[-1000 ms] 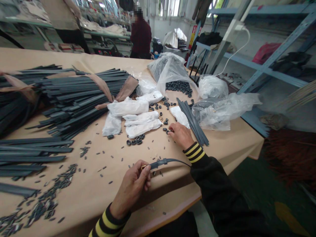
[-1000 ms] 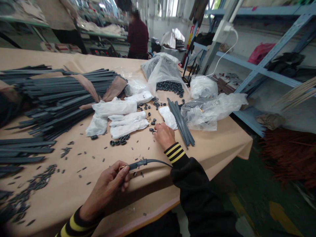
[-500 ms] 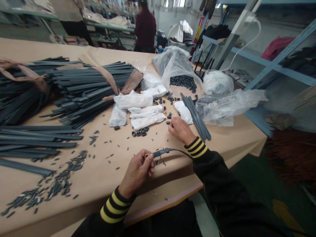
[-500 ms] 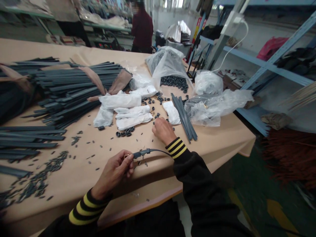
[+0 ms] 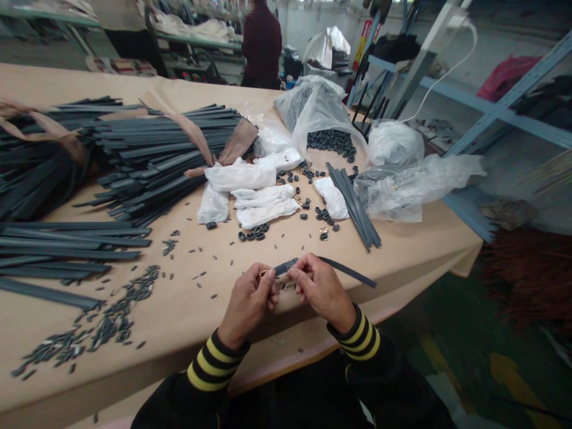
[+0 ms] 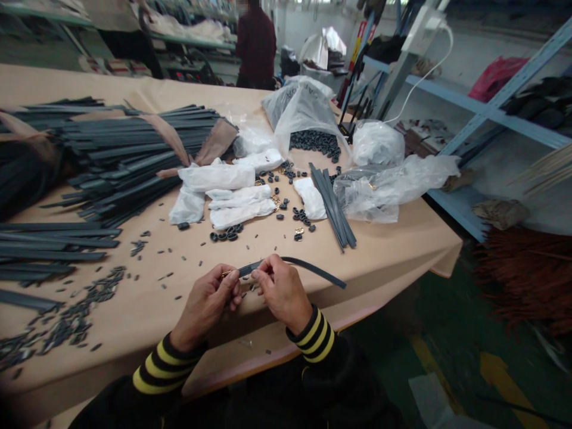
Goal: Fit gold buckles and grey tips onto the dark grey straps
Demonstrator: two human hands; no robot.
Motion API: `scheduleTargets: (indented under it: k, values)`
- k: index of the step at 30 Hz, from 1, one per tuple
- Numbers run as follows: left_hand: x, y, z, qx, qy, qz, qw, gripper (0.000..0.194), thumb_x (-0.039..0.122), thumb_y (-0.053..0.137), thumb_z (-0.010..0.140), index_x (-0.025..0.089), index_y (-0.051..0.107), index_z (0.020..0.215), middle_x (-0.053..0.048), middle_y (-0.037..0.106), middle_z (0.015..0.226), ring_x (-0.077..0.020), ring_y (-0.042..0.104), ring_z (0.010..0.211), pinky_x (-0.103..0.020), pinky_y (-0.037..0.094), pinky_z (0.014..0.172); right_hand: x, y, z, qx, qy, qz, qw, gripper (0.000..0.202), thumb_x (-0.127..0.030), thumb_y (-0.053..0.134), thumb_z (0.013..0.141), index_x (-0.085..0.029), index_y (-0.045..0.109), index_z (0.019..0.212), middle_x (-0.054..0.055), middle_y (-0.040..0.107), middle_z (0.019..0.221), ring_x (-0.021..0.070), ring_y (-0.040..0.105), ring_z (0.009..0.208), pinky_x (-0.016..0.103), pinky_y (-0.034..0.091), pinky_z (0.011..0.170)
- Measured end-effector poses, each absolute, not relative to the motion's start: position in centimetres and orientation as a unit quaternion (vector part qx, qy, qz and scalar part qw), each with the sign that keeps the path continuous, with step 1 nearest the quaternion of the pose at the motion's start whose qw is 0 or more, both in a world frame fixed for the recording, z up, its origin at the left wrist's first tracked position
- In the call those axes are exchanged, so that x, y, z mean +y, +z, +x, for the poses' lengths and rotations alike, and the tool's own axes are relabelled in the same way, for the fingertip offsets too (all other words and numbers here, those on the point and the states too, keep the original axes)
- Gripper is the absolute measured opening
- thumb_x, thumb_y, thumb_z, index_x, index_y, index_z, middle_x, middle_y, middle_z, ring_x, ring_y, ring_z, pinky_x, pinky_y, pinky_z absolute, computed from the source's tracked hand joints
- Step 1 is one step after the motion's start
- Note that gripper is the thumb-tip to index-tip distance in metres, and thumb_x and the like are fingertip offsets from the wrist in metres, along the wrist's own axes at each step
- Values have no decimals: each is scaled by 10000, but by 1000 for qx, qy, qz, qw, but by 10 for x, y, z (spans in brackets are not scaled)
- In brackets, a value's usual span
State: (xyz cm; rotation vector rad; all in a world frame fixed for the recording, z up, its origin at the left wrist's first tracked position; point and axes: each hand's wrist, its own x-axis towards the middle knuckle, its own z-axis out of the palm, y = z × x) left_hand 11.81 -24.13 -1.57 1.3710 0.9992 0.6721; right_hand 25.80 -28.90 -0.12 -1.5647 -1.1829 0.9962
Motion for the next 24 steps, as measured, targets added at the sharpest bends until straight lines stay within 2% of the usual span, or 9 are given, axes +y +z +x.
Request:
scheduleTargets:
  k: [5, 11, 17, 24]
  values:
    - [-242, -17, 116, 425, 306, 594, 610, 200, 348, 477, 806, 172, 451, 715, 61, 503, 472, -70, 459, 382, -177, 376, 394, -286, -6, 259, -402, 478, -583, 519, 134, -281, 546, 765, -147, 544, 755, 7, 599, 680, 126, 630, 663, 256, 534, 626]
    - [-245, -20, 113, 410, 333, 593, 607, 172, 326, 471, 818, 174, 451, 740, 63, 500, 484, -71, 462, 405, -181, 379, 413, -292, -9, 254, -302, 526, -531, 591, 178, -284, 626, 707, -151, 548, 796, 15, 629, 755, 139, 653, 745, 233, 537, 647]
    - [-247, -19, 118, 433, 344, 593, 585, 179, 337, 477, 814, 171, 461, 749, 60, 508, 483, -78, 467, 406, -193, 386, 417, -294, -9, 243, -366, 408, -566, 616, 150, -246, 616, 724, -177, 522, 818, 17, 642, 740, 144, 650, 692, 255, 525, 638]
    - [-248, -22, 117, 414, 342, 584, 608, 179, 344, 487, 805, 174, 465, 752, 63, 502, 493, -78, 475, 421, -190, 395, 428, -287, -7, 241, -488, 245, -632, 550, 42, -178, 574, 747, -186, 573, 788, 31, 595, 811, 131, 585, 742, 230, 495, 639]
